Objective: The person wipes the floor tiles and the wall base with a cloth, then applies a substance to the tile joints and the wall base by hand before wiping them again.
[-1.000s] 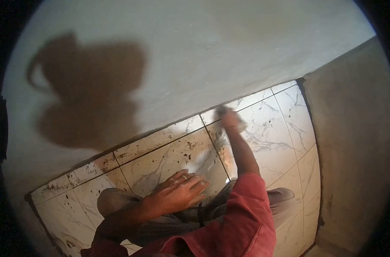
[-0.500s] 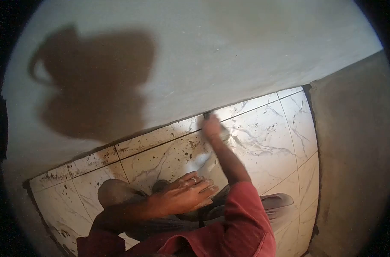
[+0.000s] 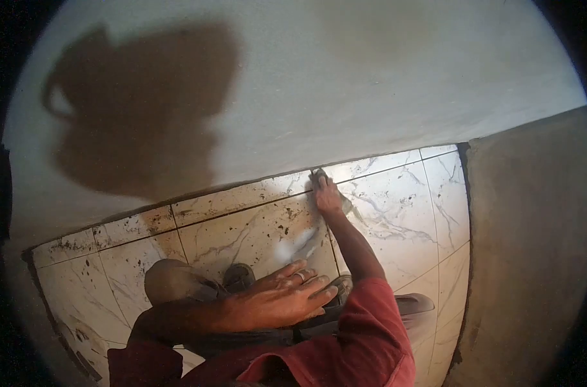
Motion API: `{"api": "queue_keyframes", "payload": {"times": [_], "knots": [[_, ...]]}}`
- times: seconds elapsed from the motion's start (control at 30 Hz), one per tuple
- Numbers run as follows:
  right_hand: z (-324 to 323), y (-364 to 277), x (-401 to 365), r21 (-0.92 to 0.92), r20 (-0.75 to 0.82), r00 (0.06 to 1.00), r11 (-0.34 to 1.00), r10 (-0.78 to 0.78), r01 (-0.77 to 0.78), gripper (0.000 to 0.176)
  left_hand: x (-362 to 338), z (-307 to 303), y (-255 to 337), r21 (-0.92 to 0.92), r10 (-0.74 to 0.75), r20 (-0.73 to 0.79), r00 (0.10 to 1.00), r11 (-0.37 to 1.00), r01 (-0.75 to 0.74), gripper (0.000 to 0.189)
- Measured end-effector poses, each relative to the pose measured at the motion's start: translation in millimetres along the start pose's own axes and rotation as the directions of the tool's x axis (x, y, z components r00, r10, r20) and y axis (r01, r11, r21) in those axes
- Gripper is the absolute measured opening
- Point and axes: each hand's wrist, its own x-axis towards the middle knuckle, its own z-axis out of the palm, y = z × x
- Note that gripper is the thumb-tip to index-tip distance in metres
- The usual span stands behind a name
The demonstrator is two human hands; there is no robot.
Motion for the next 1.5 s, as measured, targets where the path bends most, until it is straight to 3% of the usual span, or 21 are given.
{"api": "queue_keyframes", "payload": {"times": [0.13, 0.2, 0.27, 0.4, 0.47, 0.53, 0.6, 0.63, 0.73, 0.8, 0.87, 0.97, 1.0, 1.03, 1.13, 1.17, 1.23, 1.27, 1.37, 1.43, 1.5], "knots": [[-6, -14, 13, 0.141, -0.045, 0.982, 0.974, 0.183, -0.175, 0.042, -2, 1, 0, 0.023, 0.020, -0.042, 0.999, 1.000, -0.019, 0.031], [11, 12, -1, -0.182, -0.024, 0.995, 0.979, -0.098, 0.092, 0.041, -1, -3, 0, 0.050, 0.021, -0.037, 0.999, 0.999, -0.019, 0.031], [-20, 2, -16, -0.234, 0.018, 0.969, 0.941, -0.246, 0.244, 0.039, -1, -6, 2, 0.018, 0.014, -0.024, 1.000, 1.000, -0.014, 0.033], [-38, -29, 5, -0.244, -0.045, 0.986, 0.958, -0.163, 0.147, 0.027, 0, -7, 4, 0.006, -0.007, 0.139, 0.990, 1.000, 0.006, 0.042], [-42, -45, 18, 0.015, -0.136, 0.984, 0.994, 0.113, -0.112, 0.025, -3, 4, 2, 0.033, 0.058, -0.081, 0.995, 0.998, -0.056, 0.035], [-17, -22, 13, 0.084, -0.175, 0.960, 0.975, 0.216, -0.204, 0.025, -3, 3, 3, 0.032, 0.049, -0.068, 0.996, 0.998, -0.047, 0.035], [-34, 11, 6, -0.266, 0.053, 0.992, 0.956, -0.111, 0.121, 0.032, -1, -2, 3, 0.039, 0.040, -0.073, 0.997, 0.999, -0.037, 0.035], [-39, 16, 5, -0.236, -0.101, 0.995, 0.972, -0.010, -0.014, 0.034, 0, -6, 3, 0.054, 0.030, 0.024, 0.999, 0.998, -0.031, 0.037], [-38, 0, 10, -0.208, 0.030, 0.951, 0.932, 0.308, -0.296, 0.036, -1, -9, 5, 0.054, 0.024, 0.100, 0.995, 0.998, -0.029, 0.039], [-17, -52, -6, 0.317, 0.013, 0.877, 0.830, 0.481, -0.460, 0.038, -1, -9, 7, 0.023, 0.024, 0.073, 0.997, 0.999, -0.025, 0.039], [23, -74, -36, 0.129, -0.172, 0.961, 0.972, 0.216, -0.196, 0.041, 1, -12, 4, 0.019, 0.015, 0.082, 0.996, 1.000, -0.017, 0.038], [3, -33, -35, 0.182, -0.125, 0.989, 0.982, 0.076, -0.053, 0.042, 4, -16, 1, 0.056, 0.025, 0.089, 0.996, 0.998, -0.030, 0.036], [-11, -15, -21, 0.248, -0.020, 0.979, 0.950, 0.204, -0.192, 0.038, 3, -18, 0, 0.057, 0.018, 0.085, 0.996, 0.998, -0.023, 0.036], [-33, -14, -18, 0.171, -0.190, 0.965, 0.974, 0.181, -0.149, 0.034, 0, -20, 1, 0.074, 0.012, 0.090, 0.996, 0.997, -0.019, 0.036], [-18, -13, 0, 0.239, -0.221, 0.886, 0.903, 0.408, -0.357, 0.037, -7, -16, 1, 0.046, 0.009, 0.079, 0.997, 0.999, -0.012, 0.037], [-13, -34, -8, 0.399, -0.117, 0.926, 0.870, 0.360, -0.288, 0.040, -8, -14, 2, 0.003, 0.011, 0.063, 0.998, 1.000, -0.011, 0.037], [7, -93, -20, 0.368, -0.108, 0.991, 0.929, 0.076, -0.031, 0.045, -5, -15, -2, 0.020, 0.038, 0.032, 0.999, 0.999, -0.038, 0.037], [29, -120, -32, 0.160, -0.132, 0.981, 0.973, -0.144, 0.164, 0.047, -4, -15, -1, 0.027, 0.065, 0.012, 0.998, 0.997, -0.065, 0.037], [45, -179, -51, 0.140, -0.160, 0.950, 0.947, -0.267, 0.290, 0.049, 5, -15, -3, -0.052, 0.073, 0.066, 0.995, 0.996, -0.070, 0.036], [-13, -181, -44, 0.040, 0.235, 0.928, 0.957, -0.289, 0.288, 0.048, 0, -19, -2, 0.030, 0.064, 0.016, 0.998, 0.997, -0.064, 0.036], [2, -100, -22, 0.058, -0.109, 0.958, 0.960, -0.266, 0.273, 0.039, -5, -22, 2, 0.095, 0.045, -0.040, 0.998, 0.995, -0.041, 0.036]]}}
